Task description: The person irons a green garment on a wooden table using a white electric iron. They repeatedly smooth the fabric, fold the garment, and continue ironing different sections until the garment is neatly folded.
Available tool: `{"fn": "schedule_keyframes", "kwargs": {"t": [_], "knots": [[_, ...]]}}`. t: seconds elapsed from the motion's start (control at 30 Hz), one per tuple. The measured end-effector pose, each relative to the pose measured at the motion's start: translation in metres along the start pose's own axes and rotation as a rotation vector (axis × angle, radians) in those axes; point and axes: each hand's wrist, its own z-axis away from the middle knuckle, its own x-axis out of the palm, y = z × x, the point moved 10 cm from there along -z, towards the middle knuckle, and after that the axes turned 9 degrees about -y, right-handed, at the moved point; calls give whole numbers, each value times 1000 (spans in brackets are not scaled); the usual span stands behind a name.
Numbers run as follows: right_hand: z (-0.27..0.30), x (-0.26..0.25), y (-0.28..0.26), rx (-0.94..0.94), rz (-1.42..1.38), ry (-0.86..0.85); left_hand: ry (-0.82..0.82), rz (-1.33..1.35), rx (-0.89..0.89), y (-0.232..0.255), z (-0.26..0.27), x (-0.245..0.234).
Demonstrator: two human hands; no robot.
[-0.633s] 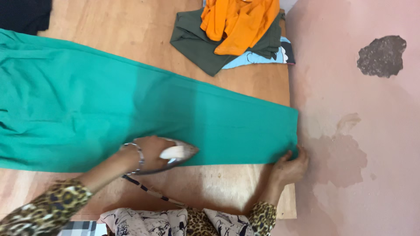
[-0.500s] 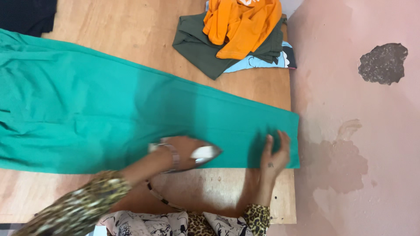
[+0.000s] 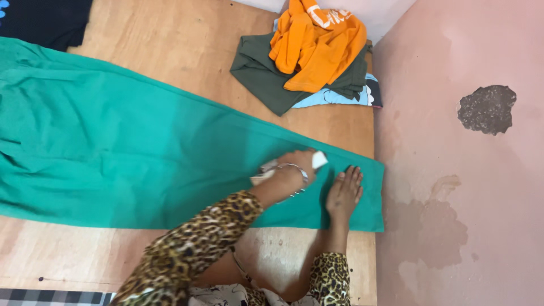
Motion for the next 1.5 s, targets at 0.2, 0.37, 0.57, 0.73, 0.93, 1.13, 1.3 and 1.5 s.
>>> {"fn": "schedule_keyframes", "kwargs": {"t": [0.2,0.37,0.57,0.73,0.93,1.13,1.3,1.5], "knots": [[25,-20,-44,4,189,90,101,95,-245,-133,54,-77],[29,-25,-52,-32,193,114,268,46,-414,-242,94,-150],[26,-20,-44,-40,204,107,441,127,-525,-325,105,-191],[21,-16,-45,37,248,76,301,300,-391,-336,65,-148],[49,67,-185,-348,61,-57,171,97,-292,-252,69,-102],[78,109,-267,-299,286,-80,270,198,-546,-311,117,-175],[78,106,-265,-277,290,-82,432,170,-632,-399,165,-240],[81,103,-268,-301,281,-58,529,243,-758,-463,207,-292]]}}
